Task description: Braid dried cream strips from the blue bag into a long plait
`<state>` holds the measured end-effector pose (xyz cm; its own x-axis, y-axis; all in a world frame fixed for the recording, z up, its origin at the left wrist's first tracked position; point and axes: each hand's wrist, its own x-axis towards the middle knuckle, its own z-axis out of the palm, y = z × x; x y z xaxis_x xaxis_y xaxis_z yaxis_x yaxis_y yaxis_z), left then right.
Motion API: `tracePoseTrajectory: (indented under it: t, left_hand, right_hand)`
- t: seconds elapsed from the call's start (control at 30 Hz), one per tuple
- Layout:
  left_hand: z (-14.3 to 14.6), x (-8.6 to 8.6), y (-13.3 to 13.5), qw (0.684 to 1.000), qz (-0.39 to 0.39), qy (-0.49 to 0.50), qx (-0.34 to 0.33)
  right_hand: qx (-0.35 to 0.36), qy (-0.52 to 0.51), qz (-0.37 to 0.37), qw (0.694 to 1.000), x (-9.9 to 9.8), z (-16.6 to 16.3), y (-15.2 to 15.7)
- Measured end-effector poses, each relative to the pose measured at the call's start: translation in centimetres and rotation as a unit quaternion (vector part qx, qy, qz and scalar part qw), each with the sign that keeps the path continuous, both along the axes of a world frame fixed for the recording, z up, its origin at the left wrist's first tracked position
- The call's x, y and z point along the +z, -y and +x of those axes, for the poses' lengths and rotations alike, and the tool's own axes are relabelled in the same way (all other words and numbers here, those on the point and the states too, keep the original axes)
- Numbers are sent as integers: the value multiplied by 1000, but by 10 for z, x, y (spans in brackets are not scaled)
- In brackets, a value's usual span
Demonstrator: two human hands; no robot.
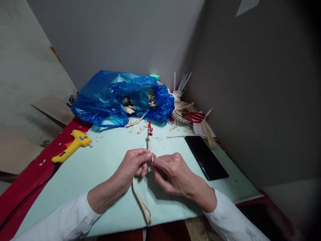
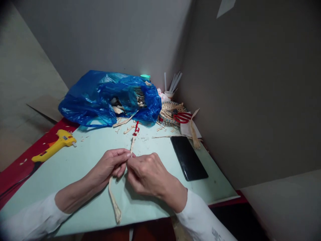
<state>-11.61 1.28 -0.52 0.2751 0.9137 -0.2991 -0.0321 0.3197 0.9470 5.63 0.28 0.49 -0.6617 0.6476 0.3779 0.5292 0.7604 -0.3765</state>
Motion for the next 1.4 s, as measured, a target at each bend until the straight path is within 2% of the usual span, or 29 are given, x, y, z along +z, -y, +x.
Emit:
tracePoseTrajectory:
  t: [0.13,0.27,0.37,0.47,0.53,0.63,0.7,0.73,0.8,0.87,0.9,0.93,1.0,1.07,1.27,1.4]
  left_hand:
    - [0,2,-1,1000,5,-12,6]
    - [1,3,0,1000,14,-10,18]
    - [1,3,-1,1000,11,-22,13]
    - [1,3,-1,1000,6,-27,11]
    - [1,3,0,1000,8,-19,4]
    - [1,3,1,1000,18,10,-10]
    - [1,3,1,1000,20,16,-13]
    - [1,3,1,1000,20,16,-10]
    - [1,3,0,1000,23,21,-5]
    - [2,4,1,999,35,35,-8]
    - [2,4,1,998,42,40,-13]
    - [2,5,2,998,49,44,-19]
    - [2,5,3,997,57,45,-27]
    - [3,4,5,997,62,45,-31]
    - [5,2,4,997,55,45,-42]
    - [3,5,8,991,104,-67,-45]
  right_hand:
    - [-83,-71,-43,993,4,0,-1]
    - [-144,-54,-96,983,7,2,-6]
    - [-162,-40,-125,978,11,5,-8]
    - [-137,-54,-149,978,13,5,-7]
    - [-81,-64,-153,983,12,3,-4]
    - [27,-29,-95,995,6,-3,2]
    - [75,-1,-49,996,3,-4,2]
    - [70,-11,-38,997,3,-4,1]
    - [-15,-74,-44,996,5,-2,-3]
    - [-126,-130,-92,979,8,0,-9]
    - [-153,-135,-132,970,9,0,-12]
    - [-149,-128,-182,963,9,0,-14]
    - [-100,-114,-273,950,6,-3,-16]
    - [-72,-126,-311,939,-1,-6,-16]
    - [-64,-161,-338,925,-16,-7,-19]
    - [-73,-175,-322,927,-10,-3,-18]
